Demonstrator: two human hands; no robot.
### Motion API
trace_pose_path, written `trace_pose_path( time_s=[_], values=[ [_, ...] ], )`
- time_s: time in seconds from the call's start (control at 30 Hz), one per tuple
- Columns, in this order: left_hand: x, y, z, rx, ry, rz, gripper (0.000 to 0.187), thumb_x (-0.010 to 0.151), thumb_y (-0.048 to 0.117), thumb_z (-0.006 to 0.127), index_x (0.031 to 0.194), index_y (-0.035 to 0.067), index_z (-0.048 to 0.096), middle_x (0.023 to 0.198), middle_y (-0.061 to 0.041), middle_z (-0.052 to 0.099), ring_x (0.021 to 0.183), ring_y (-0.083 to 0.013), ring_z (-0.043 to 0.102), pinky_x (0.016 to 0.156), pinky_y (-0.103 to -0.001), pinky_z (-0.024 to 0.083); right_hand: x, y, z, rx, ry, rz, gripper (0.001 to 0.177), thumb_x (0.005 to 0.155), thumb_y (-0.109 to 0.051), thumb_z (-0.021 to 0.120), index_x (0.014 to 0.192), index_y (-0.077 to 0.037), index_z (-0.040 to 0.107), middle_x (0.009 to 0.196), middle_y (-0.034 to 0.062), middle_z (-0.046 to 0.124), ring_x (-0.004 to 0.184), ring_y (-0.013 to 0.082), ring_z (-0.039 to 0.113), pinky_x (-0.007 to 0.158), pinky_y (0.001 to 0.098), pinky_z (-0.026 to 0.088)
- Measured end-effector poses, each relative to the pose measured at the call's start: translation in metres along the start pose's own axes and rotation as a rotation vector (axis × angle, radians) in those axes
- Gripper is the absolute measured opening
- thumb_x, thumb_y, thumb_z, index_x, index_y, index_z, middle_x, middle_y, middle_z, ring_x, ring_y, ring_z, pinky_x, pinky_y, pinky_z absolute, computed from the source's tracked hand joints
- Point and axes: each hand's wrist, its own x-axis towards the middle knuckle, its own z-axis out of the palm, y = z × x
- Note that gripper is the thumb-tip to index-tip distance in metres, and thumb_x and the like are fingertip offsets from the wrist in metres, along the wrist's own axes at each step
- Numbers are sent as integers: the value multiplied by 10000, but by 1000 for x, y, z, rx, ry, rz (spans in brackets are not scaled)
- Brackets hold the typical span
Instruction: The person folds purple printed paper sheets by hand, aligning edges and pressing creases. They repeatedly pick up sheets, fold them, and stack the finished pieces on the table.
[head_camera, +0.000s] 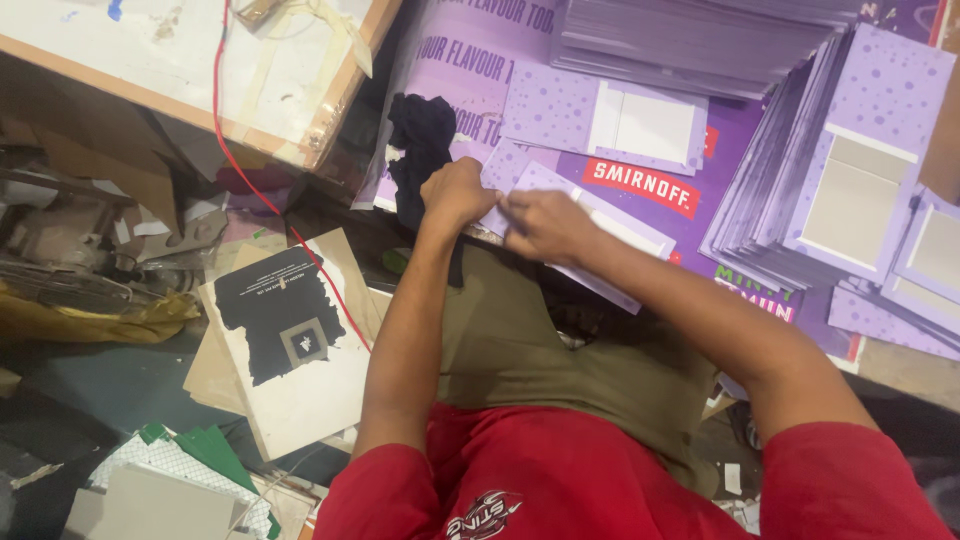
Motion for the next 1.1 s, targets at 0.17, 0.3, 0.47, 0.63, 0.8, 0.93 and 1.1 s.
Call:
trace_pose_path(
  time_s=[0.17, 0.3, 0.47, 0.63, 0.8, 0.93, 1.1],
  values=[
    [-1, 1, 4, -1, -27, -24, 482, 764, 421, 824, 1095, 80, 744, 1092, -170, 742, 1083, -358, 694, 909, -459, 540, -4, -24, 10, 97, -205, -13, 325, 807, -248, 670, 1024, -15, 732, 894, 144, 681, 842, 351, 673, 750, 471, 552],
    [4, 7, -4, -8, -30, -30, 487, 732, 407, 826, 1096, 92, 747, 1078, -171, 747, 1077, -361, 694, 925, -459, 528, -22, -49, 10, 184, -123, -382, 278, 866, -237, 698, 1057, -34, 708, 970, 110, 686, 934, 324, 680, 821, 449, 564],
    [-5, -1, -3, -47, 39, 67, 477, 794, 364, 796, 1151, 55, 725, 1088, -220, 728, 1067, -406, 681, 921, -477, 527, -76, -41, -22, 97, 229, 197, 302, 852, -195, 733, 1118, -55, 711, 1073, 119, 705, 960, 318, 638, 851, 458, 515],
    [-6, -4, -7, -544, -60, 221, 414, 818, 207, 722, 1188, 26, 675, 1041, -183, 759, 987, -314, 759, 866, -398, 571, -87, -22, -51, -34, 115, 239, 474, 883, -275, 702, 1299, -49, 672, 1200, 154, 627, 982, 322, 572, 885, 456, 479],
    [-49, 28, -16, -397, -9, 303, 366, 832, 118, 694, 1166, -2, 606, 828, -231, 704, 775, -350, 741, 712, -438, 564, -73, -15, -43, -54, 10, 272, 471, 922, -317, 644, 1322, -69, 658, 1166, 133, 648, 901, 322, 604, 787, 473, 490],
    [-106, 101, 15, -66, -32, 456, 475, 796, 168, 741, 1178, -9, 523, 818, -241, 702, 791, -440, 699, 680, -527, 536, -71, 5, -32, -152, -331, 407, 320, 945, -344, 633, 1164, -125, 714, 1066, 115, 674, 896, 338, 649, 787, 483, 519],
    [-107, 93, 51, 93, 174, 409, 315, 917, 100, 603, 1230, 57, 603, 935, -175, 733, 831, -367, 724, 694, -491, 564, -75, 6, -33, 37, 41, 471, 328, 883, -301, 703, 1112, -69, 731, 993, 125, 673, 868, 351, 677, 739, 458, 553]
  ],
)
